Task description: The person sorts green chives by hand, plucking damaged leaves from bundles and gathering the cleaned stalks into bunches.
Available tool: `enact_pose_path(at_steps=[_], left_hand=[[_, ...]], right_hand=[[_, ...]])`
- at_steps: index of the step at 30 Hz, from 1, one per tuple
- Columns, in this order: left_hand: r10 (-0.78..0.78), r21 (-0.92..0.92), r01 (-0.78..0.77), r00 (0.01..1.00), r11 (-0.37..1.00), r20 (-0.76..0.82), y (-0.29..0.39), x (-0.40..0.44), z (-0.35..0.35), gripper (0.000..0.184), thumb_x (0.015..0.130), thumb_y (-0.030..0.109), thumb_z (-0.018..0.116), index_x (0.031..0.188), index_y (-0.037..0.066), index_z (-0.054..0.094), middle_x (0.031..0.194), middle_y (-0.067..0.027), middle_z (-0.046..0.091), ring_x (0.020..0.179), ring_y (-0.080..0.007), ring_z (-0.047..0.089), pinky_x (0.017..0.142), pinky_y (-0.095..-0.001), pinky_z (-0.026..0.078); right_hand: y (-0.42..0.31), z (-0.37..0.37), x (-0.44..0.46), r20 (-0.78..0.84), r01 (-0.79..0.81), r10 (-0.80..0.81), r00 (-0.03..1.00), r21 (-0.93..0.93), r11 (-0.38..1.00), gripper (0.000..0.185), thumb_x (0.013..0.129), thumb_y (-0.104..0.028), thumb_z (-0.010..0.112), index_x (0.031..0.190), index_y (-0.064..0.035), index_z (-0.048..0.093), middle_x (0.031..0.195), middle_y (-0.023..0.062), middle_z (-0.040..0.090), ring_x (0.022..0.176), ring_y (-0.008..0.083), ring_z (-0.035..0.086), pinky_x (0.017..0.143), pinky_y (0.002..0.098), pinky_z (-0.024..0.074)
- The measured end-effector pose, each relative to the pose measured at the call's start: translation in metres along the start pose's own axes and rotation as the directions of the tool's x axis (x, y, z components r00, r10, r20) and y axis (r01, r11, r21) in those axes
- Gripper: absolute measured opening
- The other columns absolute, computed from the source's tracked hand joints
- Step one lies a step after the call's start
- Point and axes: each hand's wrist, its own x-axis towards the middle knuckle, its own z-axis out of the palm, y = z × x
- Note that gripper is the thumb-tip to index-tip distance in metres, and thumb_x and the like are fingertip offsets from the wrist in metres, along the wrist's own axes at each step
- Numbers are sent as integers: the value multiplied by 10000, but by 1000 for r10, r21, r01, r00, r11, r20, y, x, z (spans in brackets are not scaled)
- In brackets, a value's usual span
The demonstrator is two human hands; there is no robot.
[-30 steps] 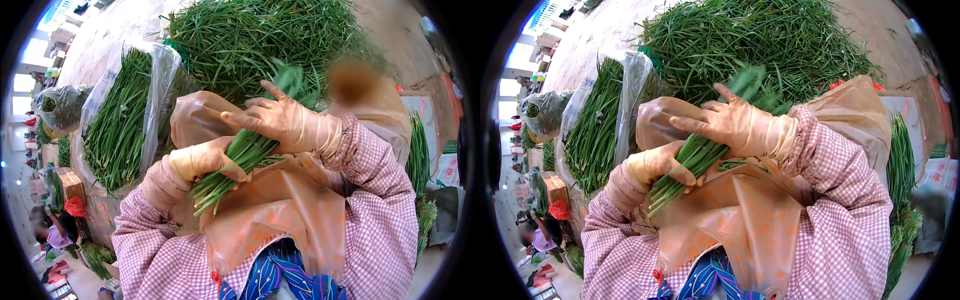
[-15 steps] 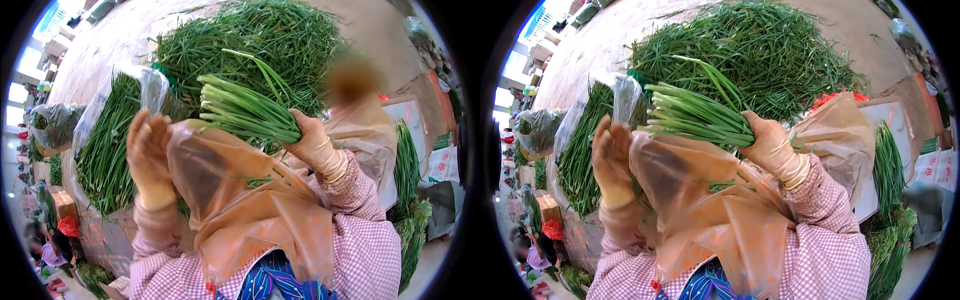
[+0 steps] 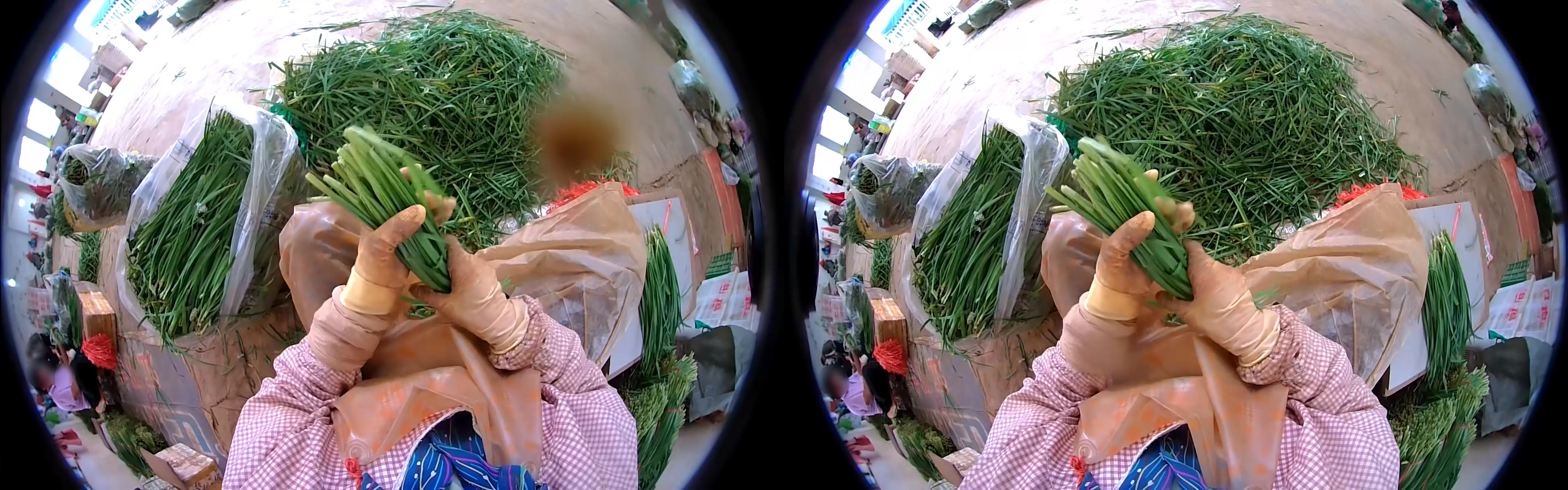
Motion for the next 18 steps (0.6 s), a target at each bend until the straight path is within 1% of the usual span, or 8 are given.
enact_pose_path(at_steps=[3,5,6,8,10,14,15,18], left_hand=[[-94,95,95,996,991,-8,17,-5,-1,633,718,149,719,1279,48,442,894,-86,601,801,-233,626,733,-359,527],[-141,240,127,989,962,39,34,-2,11,673,682,179,738,1276,44,451,818,-82,594,726,-209,624,631,-323,524],[-176,266,156,983,951,52,44,3,16,660,671,164,742,1257,29,470,816,-80,592,713,-193,620,604,-304,523],[-254,351,209,963,913,86,66,16,24,623,665,144,735,1229,19,500,815,-67,594,676,-182,613,579,-289,519],[-407,570,315,913,759,38,92,31,46,625,642,154,717,1212,17,498,801,-66,586,656,-178,610,625,-317,547],[-561,850,384,818,362,-130,141,33,102,510,645,157,693,1108,3,543,764,-63,589,602,-158,593,560,-257,491],[-564,886,320,822,336,-83,148,32,97,498,654,145,681,1108,-2,538,769,-72,593,595,-162,594,568,-267,501],[-563,768,563,758,306,-331,147,1,108,472,682,115,642,1122,-12,527,816,-101,617,641,-175,607,600,-286,521]], right_hand=[[-8,-22,1,235,-3,13,972,-43,999,649,714,-259,756,1228,-10,446,985,185,632,906,296,634,771,368,500],[-2,-50,10,498,136,-179,849,122,983,602,751,-283,714,1241,-22,482,979,184,641,930,277,626,822,381,480],[4,-59,13,507,-80,-100,856,322,943,486,805,-270,685,1186,-3,547,963,117,639,934,178,593,839,310,462],[-5,-78,24,89,56,-125,988,554,831,398,858,-237,642,1164,4,560,947,83,627,902,114,561,813,260,454],[-41,-86,36,-233,329,-232,944,661,674,287,877,-207,627,1062,10,594,844,55,618,780,82,551,696,216,452],[-89,-81,57,-225,315,-228,947,520,794,189,880,-188,619,883,-3,585,666,-5,554,566,56,469,502,194,380],[-88,-78,58,-170,275,-217,961,580,767,183,881,-190,616,872,-8,592,654,-4,554,557,53,475,489,193,385],[-71,-58,52,123,-22,-94,988,713,701,174,878,-192,614,833,-24,609,626,-15,560,511,41,484,437,186,390]])
